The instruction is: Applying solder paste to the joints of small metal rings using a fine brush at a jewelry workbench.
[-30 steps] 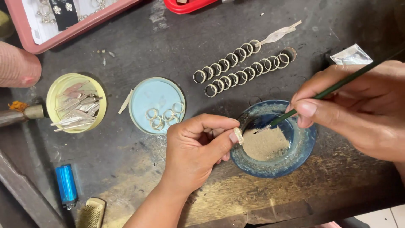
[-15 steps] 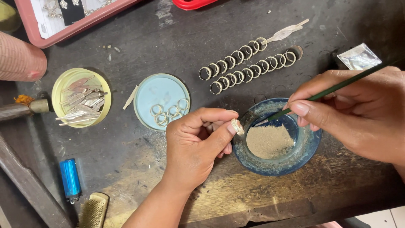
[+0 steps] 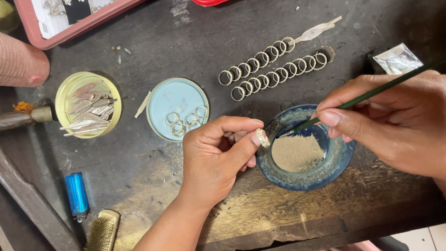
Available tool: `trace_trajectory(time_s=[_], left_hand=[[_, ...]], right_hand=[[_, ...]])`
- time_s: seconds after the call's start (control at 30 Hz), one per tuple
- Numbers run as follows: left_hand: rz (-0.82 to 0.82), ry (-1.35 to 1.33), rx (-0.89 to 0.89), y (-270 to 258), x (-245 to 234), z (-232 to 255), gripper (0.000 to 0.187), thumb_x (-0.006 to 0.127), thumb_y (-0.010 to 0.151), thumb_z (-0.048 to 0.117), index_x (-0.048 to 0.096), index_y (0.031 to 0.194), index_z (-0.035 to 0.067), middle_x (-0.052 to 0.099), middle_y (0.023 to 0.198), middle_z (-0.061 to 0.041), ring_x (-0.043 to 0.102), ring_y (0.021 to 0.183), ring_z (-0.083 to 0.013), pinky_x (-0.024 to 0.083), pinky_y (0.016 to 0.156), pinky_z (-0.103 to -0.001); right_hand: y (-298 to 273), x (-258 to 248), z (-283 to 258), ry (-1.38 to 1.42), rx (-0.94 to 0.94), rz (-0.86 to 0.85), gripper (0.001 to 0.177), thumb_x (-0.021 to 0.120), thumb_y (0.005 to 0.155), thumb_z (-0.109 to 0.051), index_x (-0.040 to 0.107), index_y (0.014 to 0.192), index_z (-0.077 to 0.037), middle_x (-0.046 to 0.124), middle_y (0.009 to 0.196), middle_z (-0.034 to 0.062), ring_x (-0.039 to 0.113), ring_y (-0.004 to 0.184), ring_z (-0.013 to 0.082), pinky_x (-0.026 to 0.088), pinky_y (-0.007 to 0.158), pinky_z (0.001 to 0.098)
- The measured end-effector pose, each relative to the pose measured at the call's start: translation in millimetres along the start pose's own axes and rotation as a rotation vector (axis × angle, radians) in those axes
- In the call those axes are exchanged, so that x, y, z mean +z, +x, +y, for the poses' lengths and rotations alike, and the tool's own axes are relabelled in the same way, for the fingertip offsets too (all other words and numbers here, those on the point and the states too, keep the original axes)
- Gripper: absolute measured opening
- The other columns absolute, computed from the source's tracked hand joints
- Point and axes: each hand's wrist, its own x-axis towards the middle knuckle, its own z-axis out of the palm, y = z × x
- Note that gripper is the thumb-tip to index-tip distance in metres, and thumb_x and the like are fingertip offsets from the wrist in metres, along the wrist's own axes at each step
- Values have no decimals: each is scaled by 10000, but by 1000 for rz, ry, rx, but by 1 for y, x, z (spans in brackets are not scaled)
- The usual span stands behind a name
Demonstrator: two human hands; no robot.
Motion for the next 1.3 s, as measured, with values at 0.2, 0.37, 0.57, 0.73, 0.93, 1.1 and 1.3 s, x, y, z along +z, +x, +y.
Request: trace_trajectory(time_s=[0.2,0.37,0.57,0.73,0.93,1.1,1.3], left_hand=[[0,-15,1,0,0,0,113,623,756,-31,637,854,23,536,552,-26,501,441,-83,426,423,-185],[-5,-14,2,0,1,-1,110,619,758,-25,638,849,33,528,548,-21,492,437,-83,410,422,-186],[10,-5,-11,0,1,-1,114,621,752,-27,643,848,31,524,545,-19,491,434,-86,409,415,-191],[8,-1,1,0,1,-3,129,627,753,-27,644,868,29,526,566,-17,483,441,-87,406,421,-183],[11,82,37,0,3,-6,119,628,756,-15,658,857,42,519,541,1,481,448,-76,402,440,-185],[11,181,91,-1,4,-7,114,618,763,-7,666,841,61,533,522,15,510,465,-67,430,477,-196],[-1,265,77,0,4,-5,109,632,757,31,673,843,83,558,556,28,510,481,-40,427,495,-176]], right_hand=[[1,0,-1,27,-1,-5,62,594,773,-64,636,769,-18,600,478,56,586,414,85,473,409,170],[0,0,0,101,-29,-1,57,592,767,-40,622,763,9,590,487,73,578,419,95,480,430,166],[0,-1,0,22,4,6,46,619,770,-51,643,770,-12,611,519,58,579,423,93,495,436,176],[-1,-2,-1,106,19,4,63,591,779,-23,625,760,26,582,487,93,558,418,121,487,424,196],[-2,-5,-2,223,3,18,62,584,765,14,609,756,69,564,488,130,546,405,155,461,378,210],[-7,-11,-2,312,-64,62,86,551,764,22,567,762,106,538,489,161,534,384,186,450,361,215],[-18,-12,-1,319,-399,133,142,461,740,-22,494,763,114,573,630,196,613,528,210,499,463,211]])
